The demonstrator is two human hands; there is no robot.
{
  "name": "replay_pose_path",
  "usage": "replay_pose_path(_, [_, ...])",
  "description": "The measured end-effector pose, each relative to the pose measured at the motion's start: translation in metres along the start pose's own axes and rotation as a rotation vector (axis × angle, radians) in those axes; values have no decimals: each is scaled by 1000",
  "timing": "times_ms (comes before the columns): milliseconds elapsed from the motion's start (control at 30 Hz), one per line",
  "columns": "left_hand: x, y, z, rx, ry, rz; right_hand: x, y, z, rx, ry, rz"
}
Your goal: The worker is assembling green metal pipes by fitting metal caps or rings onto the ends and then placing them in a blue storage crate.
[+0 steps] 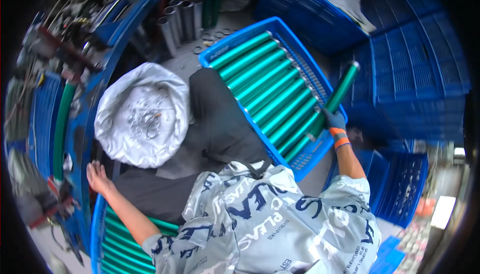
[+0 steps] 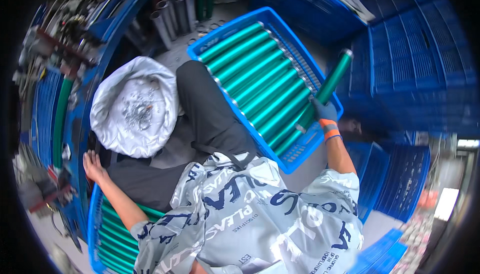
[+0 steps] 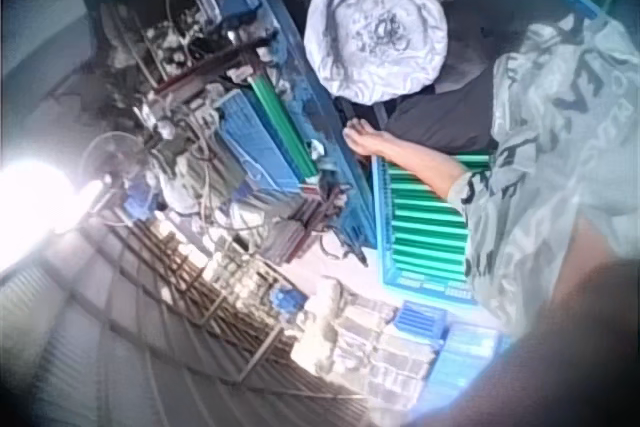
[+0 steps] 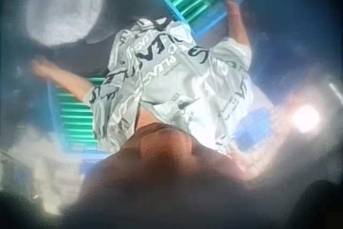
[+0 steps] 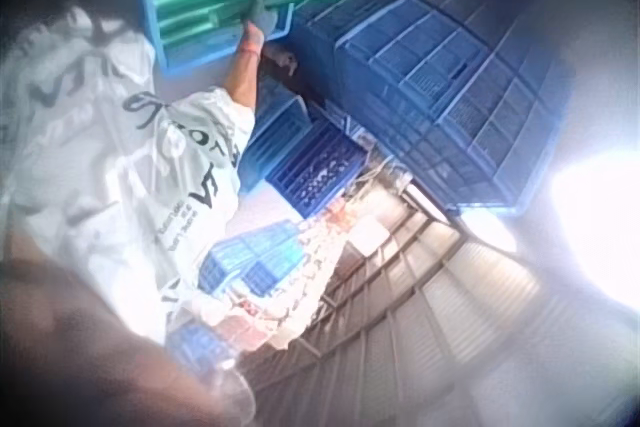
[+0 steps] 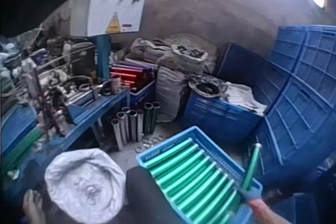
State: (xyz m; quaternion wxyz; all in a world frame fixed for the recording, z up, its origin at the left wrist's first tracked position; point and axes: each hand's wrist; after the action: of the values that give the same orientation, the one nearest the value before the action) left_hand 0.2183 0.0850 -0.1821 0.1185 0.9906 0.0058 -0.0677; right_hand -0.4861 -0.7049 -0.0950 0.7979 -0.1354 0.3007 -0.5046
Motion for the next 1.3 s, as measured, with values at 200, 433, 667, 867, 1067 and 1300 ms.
replay_pose_path(200, [4, 42, 17, 127, -50, 93, -96, 17, -137, 9, 571, -72])
replay_pose_path(433, [-13, 41, 3, 231, -17, 46, -113, 101, -159, 119, 650, 342])
replay_pose_path(667, [3, -58, -69, 1002, 576, 141, -87, 171, -161, -1056, -115, 1078])
replay_pose_path(867, [-40, 55, 6, 442, 234, -58, -15, 187, 83, -290, -152, 291])
replay_pose_path(1067, [-83, 53, -13, 346, 352, -237, -81, 431, 285, -13, -796, 895])
replay_pose_path(1300, [-241, -145, 9, 815, 200, -602, -118, 657, 255, -846, -1150, 853])
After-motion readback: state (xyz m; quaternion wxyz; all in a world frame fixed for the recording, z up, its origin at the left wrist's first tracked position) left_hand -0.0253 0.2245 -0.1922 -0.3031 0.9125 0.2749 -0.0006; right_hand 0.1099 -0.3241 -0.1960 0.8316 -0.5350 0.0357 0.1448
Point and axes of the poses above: each hand's wrist, its own x-axis towards the middle knuckle, its own y-axis out of the palm, z = x × y, and after that the axes turned 15 degrees about z, right-handed
